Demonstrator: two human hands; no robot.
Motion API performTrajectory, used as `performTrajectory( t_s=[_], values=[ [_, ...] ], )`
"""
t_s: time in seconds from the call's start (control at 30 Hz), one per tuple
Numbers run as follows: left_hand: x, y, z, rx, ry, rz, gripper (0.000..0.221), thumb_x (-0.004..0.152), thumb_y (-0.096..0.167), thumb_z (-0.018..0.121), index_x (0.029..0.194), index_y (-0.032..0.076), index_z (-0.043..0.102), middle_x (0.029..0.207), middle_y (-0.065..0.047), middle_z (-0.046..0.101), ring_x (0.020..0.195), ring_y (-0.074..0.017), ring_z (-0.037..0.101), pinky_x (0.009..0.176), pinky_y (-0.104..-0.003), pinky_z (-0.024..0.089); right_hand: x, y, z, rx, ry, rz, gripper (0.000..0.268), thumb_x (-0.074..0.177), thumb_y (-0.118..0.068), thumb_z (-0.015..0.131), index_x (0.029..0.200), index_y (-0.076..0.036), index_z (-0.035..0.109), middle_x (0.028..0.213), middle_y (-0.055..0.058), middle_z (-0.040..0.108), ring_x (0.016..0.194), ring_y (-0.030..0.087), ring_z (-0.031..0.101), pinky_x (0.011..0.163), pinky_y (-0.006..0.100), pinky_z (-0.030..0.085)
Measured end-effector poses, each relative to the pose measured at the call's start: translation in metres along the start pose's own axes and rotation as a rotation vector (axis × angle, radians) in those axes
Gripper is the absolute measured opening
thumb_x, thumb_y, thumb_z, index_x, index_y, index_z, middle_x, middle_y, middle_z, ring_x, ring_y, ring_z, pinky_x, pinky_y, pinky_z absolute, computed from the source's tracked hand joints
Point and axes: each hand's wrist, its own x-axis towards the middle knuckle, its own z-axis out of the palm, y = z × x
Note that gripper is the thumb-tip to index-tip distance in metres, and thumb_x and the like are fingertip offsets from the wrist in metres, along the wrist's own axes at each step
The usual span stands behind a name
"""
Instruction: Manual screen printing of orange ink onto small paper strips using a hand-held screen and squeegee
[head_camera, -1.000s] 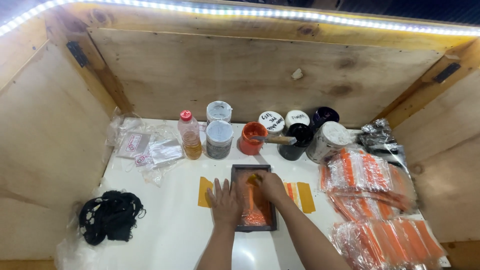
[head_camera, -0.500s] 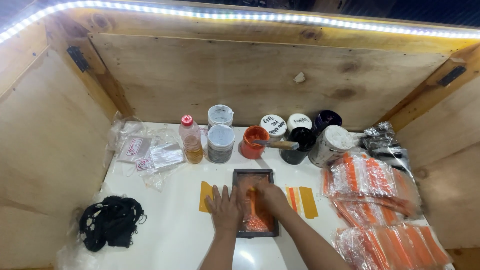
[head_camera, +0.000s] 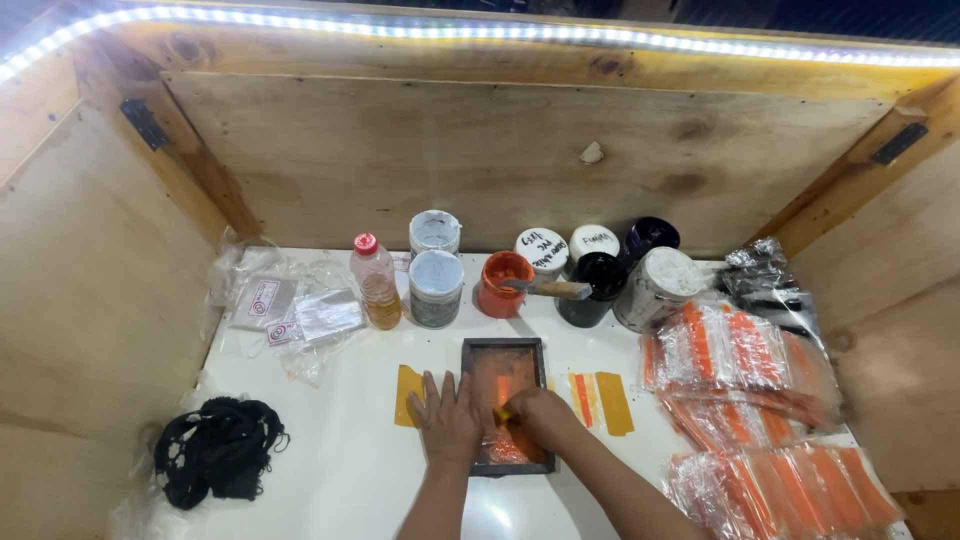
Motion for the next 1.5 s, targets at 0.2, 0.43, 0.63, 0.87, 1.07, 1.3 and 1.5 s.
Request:
performTrajectory(
  t_s=[0.2, 0.43, 0.63, 0.87, 1.07, 1.3, 1.5],
  values=[
    [-0.006, 0.004, -0.016, 0.018, -0.032, -0.001, 0.059, 0.102, 0.032, 0.030, 0.161, 0.027, 0.025, 0.168, -0.003, 0.023, 0.159, -0.0417, -0.001, 0.122, -0.070, -0.004, -0.030, -0.011, -0.008, 0.168, 0.177, 0.119, 0.012, 0.091, -0.019, 0.073, 0.099, -0.013, 0.079, 0.091, 0.005, 0.078, 0.083, 0.024, 0.069, 0.069, 0.036, 0.056],
    [-0.012, 0.007, -0.024, 0.016, -0.003, 0.007, 0.056, 0.103, 0.030, 0.031, 0.159, 0.025, 0.031, 0.167, -0.004, 0.027, 0.158, -0.0424, 0.002, 0.121, -0.071, 0.000, -0.051, -0.027, 0.016, -0.022, 0.099, -0.070, 0.019, 0.080, -0.007, 0.086, 0.097, -0.009, 0.079, 0.086, 0.007, 0.077, 0.071, 0.022, 0.071, 0.066, 0.032, 0.060],
    [0.002, -0.002, 0.008, -0.039, 0.081, 0.022, 0.057, 0.101, 0.034, 0.032, 0.157, 0.025, 0.035, 0.165, -0.004, 0.031, 0.158, -0.0420, 0.005, 0.121, -0.072, -0.002, -0.026, -0.016, -0.009, 0.260, 0.199, 0.178, 0.022, 0.090, -0.023, 0.074, 0.111, -0.017, 0.080, 0.102, 0.002, 0.082, 0.089, 0.020, 0.075, 0.081, 0.033, 0.061],
    [-0.003, 0.002, -0.011, -0.055, 0.035, -0.003, 0.056, 0.102, 0.032, 0.031, 0.157, 0.027, 0.034, 0.166, -0.002, 0.030, 0.158, -0.0408, 0.003, 0.121, -0.070, -0.003, 0.002, -0.010, 0.009, 0.024, 0.248, 0.127, 0.009, 0.084, -0.011, 0.072, 0.091, -0.015, 0.075, 0.084, 0.004, 0.071, 0.074, 0.022, 0.065, 0.065, 0.034, 0.054],
    [-0.003, 0.003, -0.006, -0.065, 0.006, -0.022, 0.057, 0.102, 0.035, 0.025, 0.158, 0.027, 0.032, 0.167, -0.001, 0.028, 0.159, -0.0381, 0.001, 0.122, -0.069, -0.007, -0.035, -0.020, 0.020, 0.019, 0.172, 0.003, 0.015, 0.079, -0.016, 0.087, 0.092, -0.013, 0.080, 0.081, 0.004, 0.077, 0.068, 0.018, 0.071, 0.066, 0.031, 0.061],
    [0.006, -0.003, 0.012, -0.032, 0.108, 0.014, 0.055, 0.101, 0.032, 0.032, 0.155, 0.027, 0.039, 0.164, -0.002, 0.034, 0.158, -0.0407, 0.007, 0.121, -0.071, -0.001, 0.031, -0.015, -0.033, -0.053, 0.076, 0.293, 0.026, 0.089, -0.017, 0.078, 0.115, -0.017, 0.078, 0.104, 0.006, 0.077, 0.091, 0.027, 0.072, 0.077, 0.034, 0.059],
    [0.002, -0.001, 0.009, -0.003, 0.097, 0.000, 0.055, 0.101, 0.036, 0.035, 0.156, 0.028, 0.036, 0.164, 0.001, 0.033, 0.158, -0.0393, 0.007, 0.121, -0.070, -0.002, -0.013, -0.001, 0.027, -0.117, 0.114, 0.008, 0.013, 0.082, -0.015, 0.083, 0.076, -0.013, 0.072, 0.070, 0.003, 0.068, 0.063, 0.019, 0.065, 0.058, 0.030, 0.054]
  ],
)
